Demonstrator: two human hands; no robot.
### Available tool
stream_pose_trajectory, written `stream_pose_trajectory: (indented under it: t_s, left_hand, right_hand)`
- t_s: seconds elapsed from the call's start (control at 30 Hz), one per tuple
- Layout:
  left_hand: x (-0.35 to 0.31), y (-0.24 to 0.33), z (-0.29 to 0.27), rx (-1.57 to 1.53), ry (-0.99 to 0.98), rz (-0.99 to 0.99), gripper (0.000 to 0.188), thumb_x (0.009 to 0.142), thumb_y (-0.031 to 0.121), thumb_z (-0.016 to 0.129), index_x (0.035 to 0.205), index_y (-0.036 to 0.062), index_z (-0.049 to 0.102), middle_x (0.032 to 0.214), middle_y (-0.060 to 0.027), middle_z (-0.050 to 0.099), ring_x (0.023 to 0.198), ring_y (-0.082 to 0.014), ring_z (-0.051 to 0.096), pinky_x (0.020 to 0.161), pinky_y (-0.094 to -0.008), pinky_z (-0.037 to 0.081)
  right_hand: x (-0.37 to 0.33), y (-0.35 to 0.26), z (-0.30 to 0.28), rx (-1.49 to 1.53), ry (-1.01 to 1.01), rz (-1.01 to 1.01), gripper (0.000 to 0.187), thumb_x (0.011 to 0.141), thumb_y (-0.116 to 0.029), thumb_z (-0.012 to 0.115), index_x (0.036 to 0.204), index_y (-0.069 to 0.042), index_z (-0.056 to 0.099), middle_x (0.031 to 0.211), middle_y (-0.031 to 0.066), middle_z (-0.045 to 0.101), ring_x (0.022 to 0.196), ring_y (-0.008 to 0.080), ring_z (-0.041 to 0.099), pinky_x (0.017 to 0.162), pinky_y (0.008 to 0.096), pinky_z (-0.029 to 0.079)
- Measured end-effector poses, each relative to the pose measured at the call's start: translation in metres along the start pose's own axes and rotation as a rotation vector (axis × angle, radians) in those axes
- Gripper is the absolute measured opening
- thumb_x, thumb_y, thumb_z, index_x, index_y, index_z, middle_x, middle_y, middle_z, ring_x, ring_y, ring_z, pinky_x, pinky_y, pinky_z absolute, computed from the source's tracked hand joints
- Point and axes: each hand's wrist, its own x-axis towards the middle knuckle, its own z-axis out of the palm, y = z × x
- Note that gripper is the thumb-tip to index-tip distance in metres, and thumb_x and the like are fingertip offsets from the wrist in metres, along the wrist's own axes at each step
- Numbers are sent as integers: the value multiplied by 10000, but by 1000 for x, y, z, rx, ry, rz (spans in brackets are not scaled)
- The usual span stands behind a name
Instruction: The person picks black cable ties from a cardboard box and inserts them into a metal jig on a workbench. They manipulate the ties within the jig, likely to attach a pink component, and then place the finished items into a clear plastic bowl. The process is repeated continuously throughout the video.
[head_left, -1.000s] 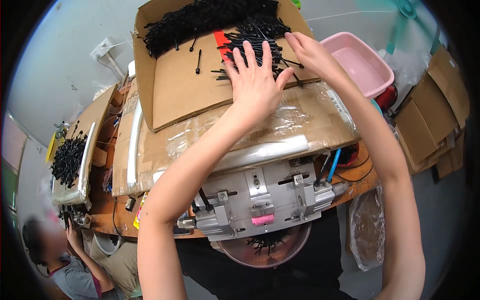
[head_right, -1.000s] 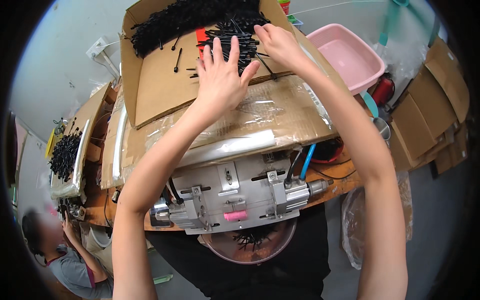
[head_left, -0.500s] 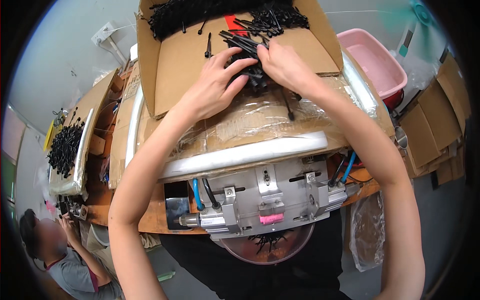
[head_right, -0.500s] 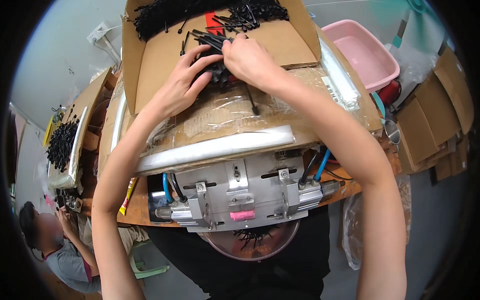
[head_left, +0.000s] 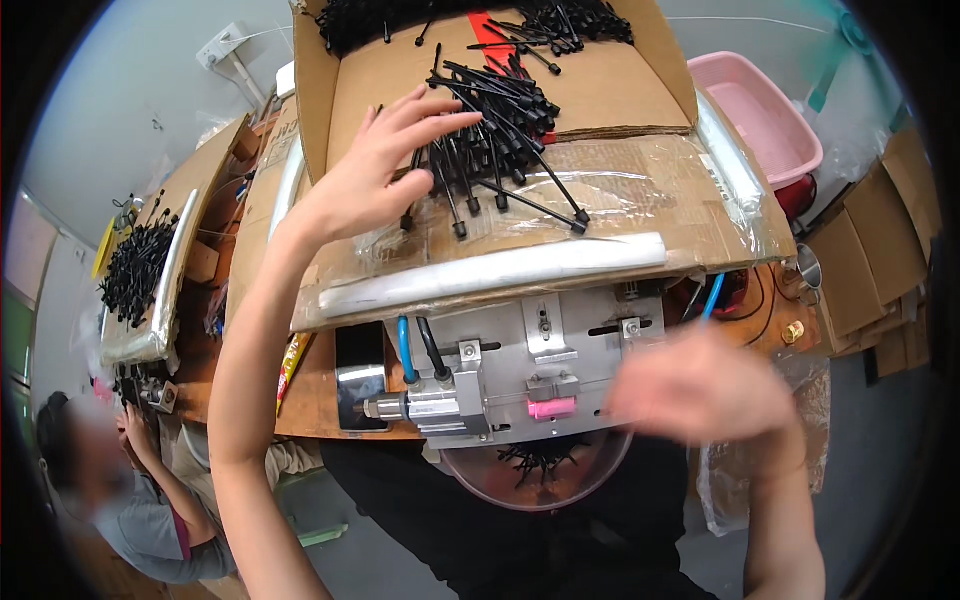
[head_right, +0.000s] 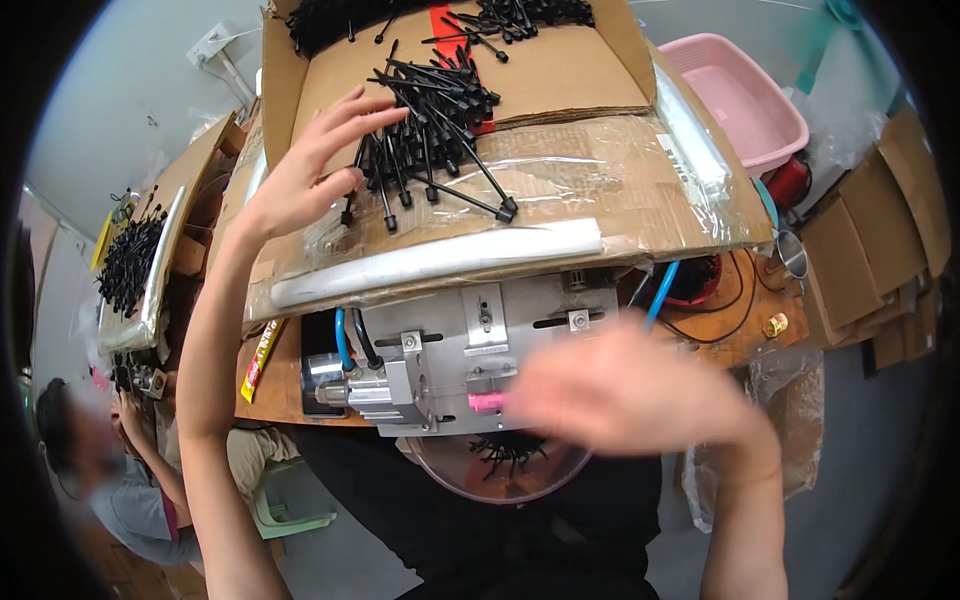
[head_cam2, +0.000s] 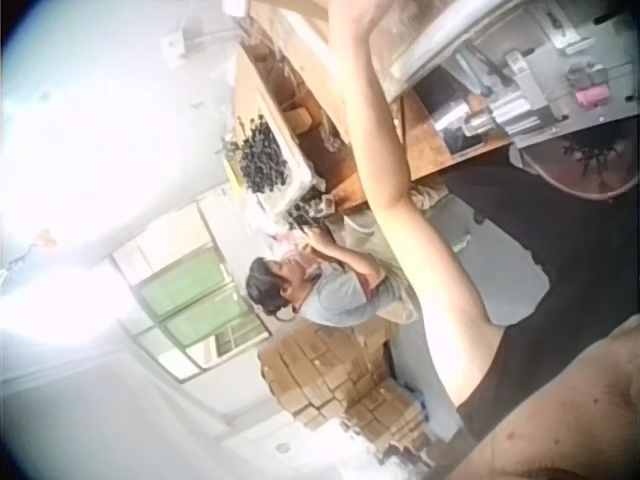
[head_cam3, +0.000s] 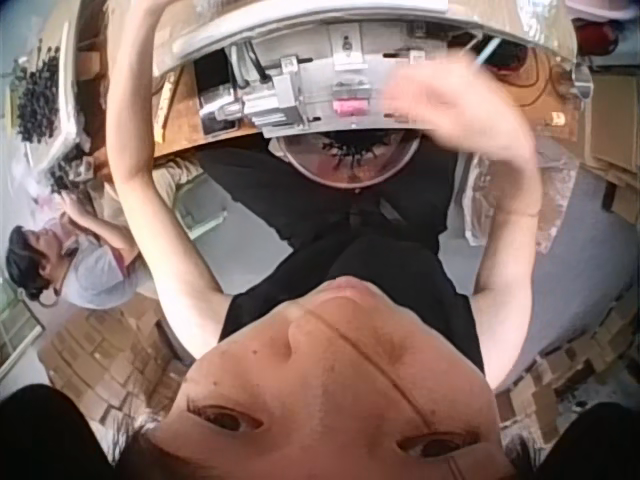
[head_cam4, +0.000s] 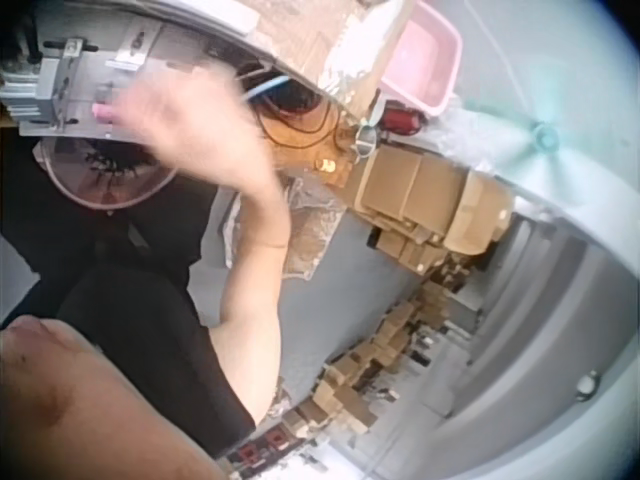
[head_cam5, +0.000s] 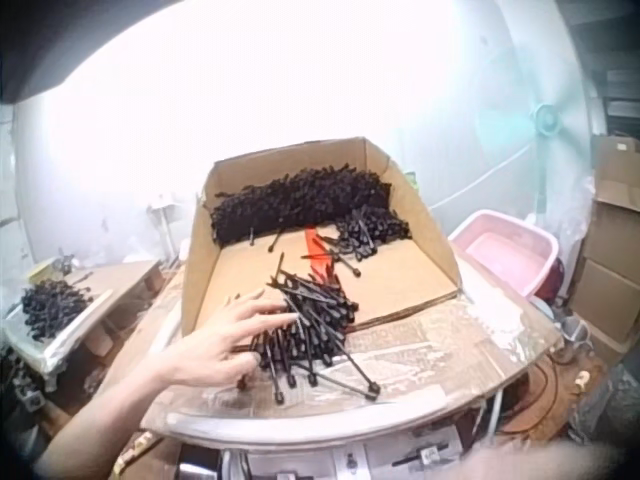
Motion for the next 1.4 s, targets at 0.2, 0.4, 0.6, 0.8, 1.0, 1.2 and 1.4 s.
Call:
stream_pose_trajectory:
  t_s: [0.2, 0.4, 0.6, 0.8, 1.0, 1.2, 1.4]
  left_hand:
    - [17, 44, 0, 42, 244, 61, 310, 841, -17, 589, 1111, 94, 695, 1042, -82, 611, 1036, -244, 552, 918, -356, 444]
    - [29, 95, 41, -144, 143, -38, 187, 938, 153, 607, 1075, 42, 670, 964, -108, 574, 841, -233, 595, 741, -338, 491]
    - [33, 110, 55, -223, 79, -108, 237, 897, 251, 691, 975, 33, 641, 933, -92, 520, 753, -205, 562, 715, -334, 495]
    - [29, 113, 46, -256, 79, -178, 172, 867, 189, 723, 889, 32, 654, 878, -51, 525, 727, -151, 535, 689, -288, 479]
    - [12, 106, -17, -681, 126, -310, 150, 914, 158, 683, 985, 28, 657, 891, 37, 595, 802, -37, 511, 722, -192, 428]
    - [-30, 116, -14, -840, 326, -372, 155, 936, 110, 637, 1059, 23, 601, 944, 32, 598, 805, -24, 488, 753, -185, 403]
    - [-64, 110, 3, -952, 455, -415, 197, 937, 39, 630, 1123, -16, 593, 1043, -39, 623, 919, -86, 592, 864, -231, 483]
  right_hand:
    - [-73, 116, 201, -74, -317, 315, 309, 989, -294, 504, 908, -44, 666, 860, 175, 672, 853, 385, 658, 735, 465, 526]
    - [-106, 138, 292, -437, -442, 440, 292, 952, -298, 537, 963, -70, 719, 929, 118, 707, 959, 279, 624, 800, 485, 433]
    - [-110, 130, 291, -288, -318, 456, 333, 989, -313, 489, 999, -54, 697, 922, 125, 691, 930, 326, 617, 805, 509, 454]
    - [-54, 26, 85, 26, -37, -28, 128, 905, -163, 655, 923, -43, 697, 845, 96, 661, 808, 286, 639, 728, 369, 532]
    - [85, 46, -90, -697, 668, 4, 217, 928, -168, 603, 859, 38, 598, 736, 187, 586, 650, 308, 585, 601, 394, 436]
    - [215, 157, -165, -959, 794, 305, 311, 900, -326, 633, 920, -17, 666, 946, 189, 696, 896, 369, 665, 764, 454, 518]
    - [147, 86, -120, -1191, 526, 494, 137, 812, -93, 572, 866, 4, 651, 936, 223, 679, 917, 401, 655, 755, 499, 522]
